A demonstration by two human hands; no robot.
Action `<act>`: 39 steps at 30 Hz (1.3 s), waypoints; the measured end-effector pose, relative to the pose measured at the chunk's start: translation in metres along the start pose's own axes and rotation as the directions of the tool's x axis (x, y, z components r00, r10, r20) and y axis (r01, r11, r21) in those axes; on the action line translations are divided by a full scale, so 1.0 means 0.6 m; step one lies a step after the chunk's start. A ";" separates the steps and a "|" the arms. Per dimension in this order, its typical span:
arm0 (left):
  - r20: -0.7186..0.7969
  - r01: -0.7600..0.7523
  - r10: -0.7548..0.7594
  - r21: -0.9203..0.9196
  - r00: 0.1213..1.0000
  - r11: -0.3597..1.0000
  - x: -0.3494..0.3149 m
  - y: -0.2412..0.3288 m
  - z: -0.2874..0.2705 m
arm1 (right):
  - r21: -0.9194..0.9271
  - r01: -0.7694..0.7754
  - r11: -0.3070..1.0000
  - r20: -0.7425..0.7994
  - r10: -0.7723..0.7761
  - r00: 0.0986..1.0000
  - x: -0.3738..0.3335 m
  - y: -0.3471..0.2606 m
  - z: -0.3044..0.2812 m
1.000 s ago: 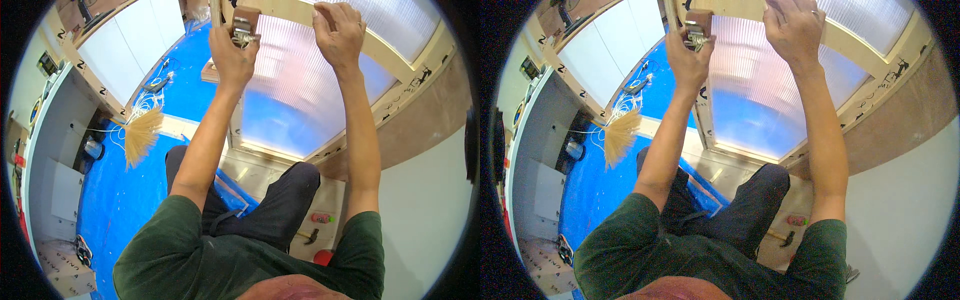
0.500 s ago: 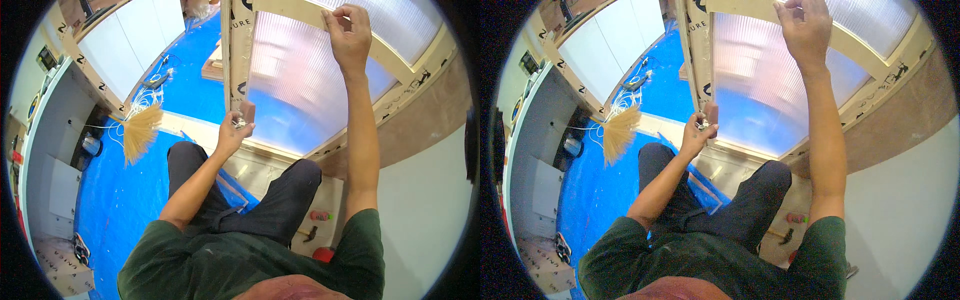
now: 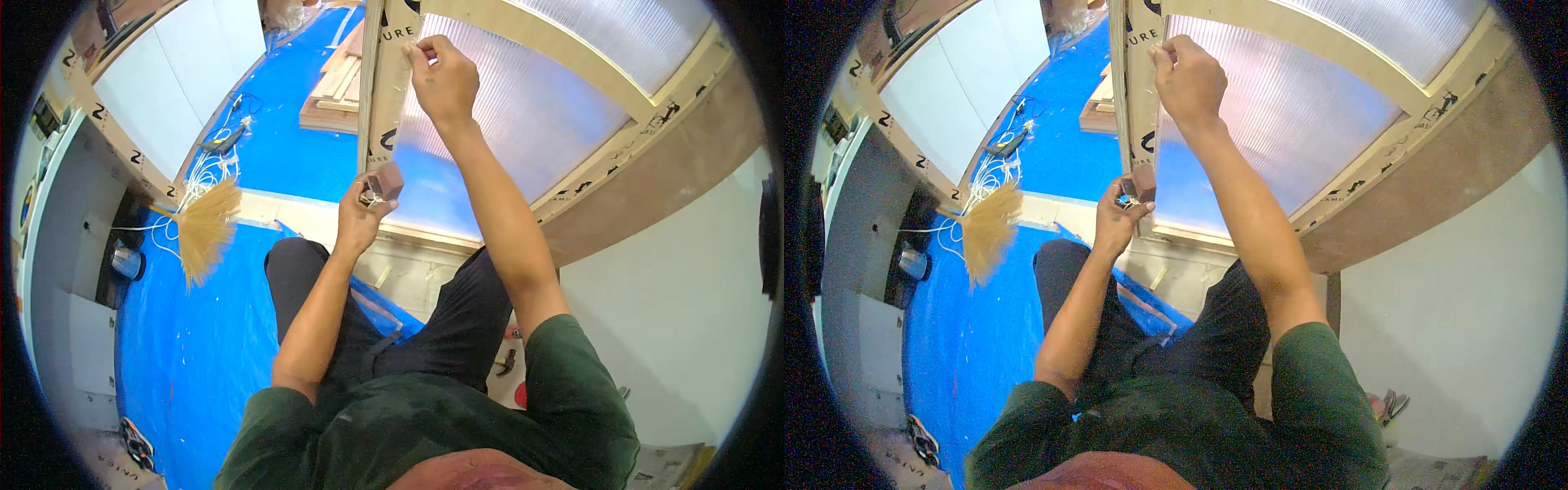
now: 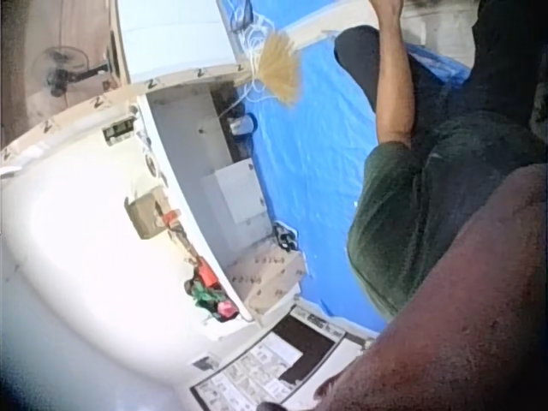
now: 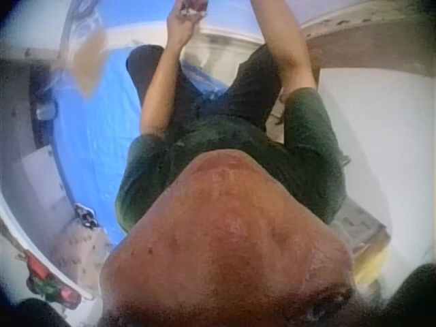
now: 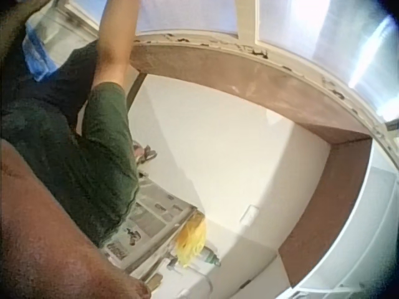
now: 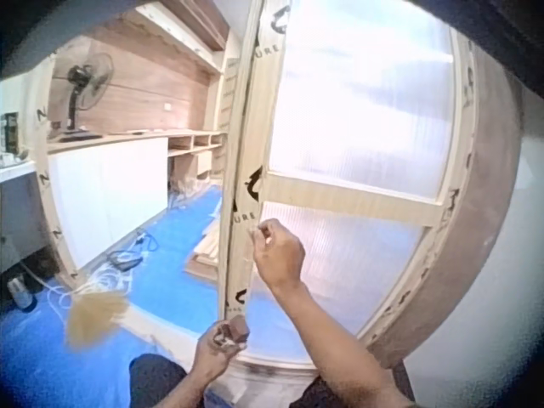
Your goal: The person applies adhesive tape to the perimeter of a wooden frame, uses a small wooden block to press the tape down, peels off the protective backing, and then positions and presses a translucent panel onto the frame.
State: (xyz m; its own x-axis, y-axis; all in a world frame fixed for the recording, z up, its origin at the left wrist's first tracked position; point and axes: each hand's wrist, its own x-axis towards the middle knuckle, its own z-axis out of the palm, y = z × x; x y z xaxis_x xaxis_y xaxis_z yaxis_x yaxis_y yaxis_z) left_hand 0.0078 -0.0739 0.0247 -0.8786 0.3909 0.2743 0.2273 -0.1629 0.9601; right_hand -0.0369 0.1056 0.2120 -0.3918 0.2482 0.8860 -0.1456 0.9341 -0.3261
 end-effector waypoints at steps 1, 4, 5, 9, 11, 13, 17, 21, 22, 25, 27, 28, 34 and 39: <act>0.000 0.014 -0.014 -0.003 1.000 1.000 0.003 -0.005 -0.008 | 0.044 -0.056 0.997 0.045 0.054 0.998 -0.002 -0.003 0.002; -0.007 0.026 -0.026 -0.012 1.000 1.000 0.007 -0.019 -0.023 | 0.150 -0.172 0.974 0.131 0.153 0.979 -0.016 0.010 0.013; -0.014 0.005 -0.005 -0.012 1.000 1.000 0.009 -0.018 -0.024 | 0.182 -0.203 0.962 0.148 0.177 0.973 -0.023 0.020 0.017; -0.040 -0.038 0.037 -0.017 0.999 0.999 0.015 -0.028 -0.028 | 0.113 -0.238 0.965 0.377 0.180 0.908 -0.066 0.054 0.003; -0.069 -0.155 0.158 0.055 0.985 0.986 0.010 0.003 -0.021 | 0.127 -0.381 0.916 0.506 0.271 0.819 -0.093 0.068 -0.021; -0.091 -0.271 0.286 0.154 0.954 0.950 0.009 0.012 -0.021 | 0.152 -0.559 0.815 0.667 0.333 0.667 -0.124 0.058 -0.037; -0.006 -0.497 0.526 0.321 0.850 0.806 0.020 0.030 -0.014 | 0.267 -0.869 0.416 0.875 0.274 0.400 -0.212 0.020 -0.059; 0.070 -0.578 0.596 0.357 0.800 0.734 0.023 0.071 -0.006 | 0.383 -0.886 -0.260 0.923 0.065 0.379 -0.226 -0.025 -0.093; 0.092 -0.599 0.613 0.369 0.785 0.711 0.027 0.079 -0.003 | 0.460 -0.857 -0.233 0.886 0.060 0.460 -0.218 -0.031 -0.102; 0.026 -0.613 0.641 0.326 0.767 0.720 0.033 0.118 0.010 | 0.564 -0.801 -0.200 0.825 0.110 0.554 -0.236 -0.024 -0.106; -0.017 -0.560 0.573 0.193 0.819 0.806 0.030 0.140 0.012 | 0.577 -0.741 -0.345 0.798 0.046 0.600 -0.235 -0.046 -0.120; -0.003 -0.528 0.532 0.107 0.847 0.842 0.027 0.145 0.004 | 0.583 -0.704 -0.406 0.775 0.019 0.631 -0.234 -0.054 -0.123; -0.044 -0.340 0.340 0.002 0.939 0.940 -0.021 0.157 0.008 | 0.675 -0.585 -0.450 0.678 0.064 0.732 -0.264 -0.037 -0.113; -0.164 -0.219 0.269 0.273 0.949 0.937 -0.042 0.168 0.055 | 0.749 -0.513 -0.419 0.588 0.066 0.806 -0.266 -0.026 -0.108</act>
State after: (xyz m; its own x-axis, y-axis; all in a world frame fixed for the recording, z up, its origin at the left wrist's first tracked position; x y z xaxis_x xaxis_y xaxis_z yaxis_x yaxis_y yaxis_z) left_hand 0.0664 -0.0705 0.1164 -0.8414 0.1787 0.5100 0.5199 0.0097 0.8542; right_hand 0.0871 0.0683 0.0969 -0.8598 0.1104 0.4985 -0.4186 -0.7114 -0.5645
